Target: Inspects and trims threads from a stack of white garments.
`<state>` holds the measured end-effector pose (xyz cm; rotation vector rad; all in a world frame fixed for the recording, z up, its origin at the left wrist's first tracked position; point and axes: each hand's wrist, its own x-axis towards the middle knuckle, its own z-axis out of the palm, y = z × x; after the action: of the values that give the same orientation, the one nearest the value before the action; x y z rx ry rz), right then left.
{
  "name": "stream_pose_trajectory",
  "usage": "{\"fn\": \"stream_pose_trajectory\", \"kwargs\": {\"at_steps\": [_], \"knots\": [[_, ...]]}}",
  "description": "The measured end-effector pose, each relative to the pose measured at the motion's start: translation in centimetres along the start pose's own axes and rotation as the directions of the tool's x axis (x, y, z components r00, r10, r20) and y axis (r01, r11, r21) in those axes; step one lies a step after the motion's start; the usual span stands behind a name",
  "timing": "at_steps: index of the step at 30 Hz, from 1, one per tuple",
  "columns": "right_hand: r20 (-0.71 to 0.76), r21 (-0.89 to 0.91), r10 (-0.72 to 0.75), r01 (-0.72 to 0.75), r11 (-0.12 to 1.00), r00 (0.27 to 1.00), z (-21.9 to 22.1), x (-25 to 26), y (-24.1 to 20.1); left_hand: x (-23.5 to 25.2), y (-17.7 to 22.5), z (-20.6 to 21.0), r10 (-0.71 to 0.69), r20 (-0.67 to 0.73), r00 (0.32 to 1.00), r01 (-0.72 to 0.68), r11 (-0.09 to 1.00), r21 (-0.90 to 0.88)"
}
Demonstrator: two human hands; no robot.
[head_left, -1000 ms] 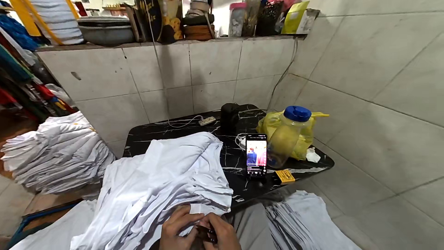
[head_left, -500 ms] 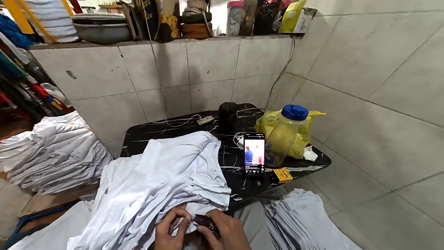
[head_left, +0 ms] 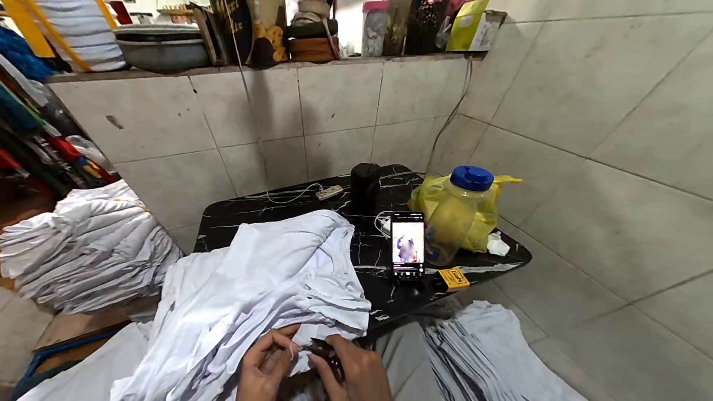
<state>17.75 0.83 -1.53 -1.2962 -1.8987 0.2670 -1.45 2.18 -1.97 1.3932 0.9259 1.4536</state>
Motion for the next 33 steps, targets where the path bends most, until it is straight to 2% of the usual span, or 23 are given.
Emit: {"fn": "stream_pose_trajectory", "kwargs": {"at_steps": [3, 7, 11, 15, 19, 25, 29, 33], "knots": [[0.094, 0.004, 0.015, -0.015, 1.000, 0.995, 0.2, 0.1, -0.2, 0.1, 0.2, 0.0, -0.037, 0.007, 0.999, 0.038, 0.999, -0.030], [0.136, -0.006, -0.006, 0.007, 1.000, 0.991, 1.3, 0.1, -0.4, 0.1, 0.5, 0.1, -0.058, 0.036, 0.998, 0.059, 0.998, -0.024], [-0.028, -0.048, -0.011, 0.010, 0.999, 1.000, 2.5, -0.1, -0.1, 0.1, 0.2, -0.3, -0.041, 0.072, 0.997, 0.045, 0.997, -0.056], [-0.234, 0.095, 0.105, -0.085, 0.992, 0.967, 3.0, 0.2, -0.3, 0.2, 0.2, -0.3, -0.076, 0.068, 0.995, 0.081, 0.994, -0.072], [-0.143, 0.270, 0.220, -0.176, 0.947, 0.965, 3.6, 0.7, 0.1, 0.2, 0.4, 0.3, -0.206, 0.022, 0.978, 0.206, 0.964, -0.166], [-0.049, 0.613, 0.308, -0.215, 0.760, 0.950, 3.6, 1.1, 1.5, 0.2, 1.2, 0.3, -0.333, 0.006, 0.943, 0.322, 0.909, -0.263], [0.013, 0.676, 0.307, -0.235, 0.699, 0.952, 3.1, 1.2, 1.9, 0.1, 0.8, 0.3, -0.339, -0.010, 0.941, 0.322, 0.902, -0.288], [-0.005, 0.650, 0.275, -0.206, 0.731, 0.961, 3.1, 1.1, 2.2, 0.0, 0.7, 0.2, -0.369, -0.024, 0.929, 0.349, 0.897, -0.272]]}}
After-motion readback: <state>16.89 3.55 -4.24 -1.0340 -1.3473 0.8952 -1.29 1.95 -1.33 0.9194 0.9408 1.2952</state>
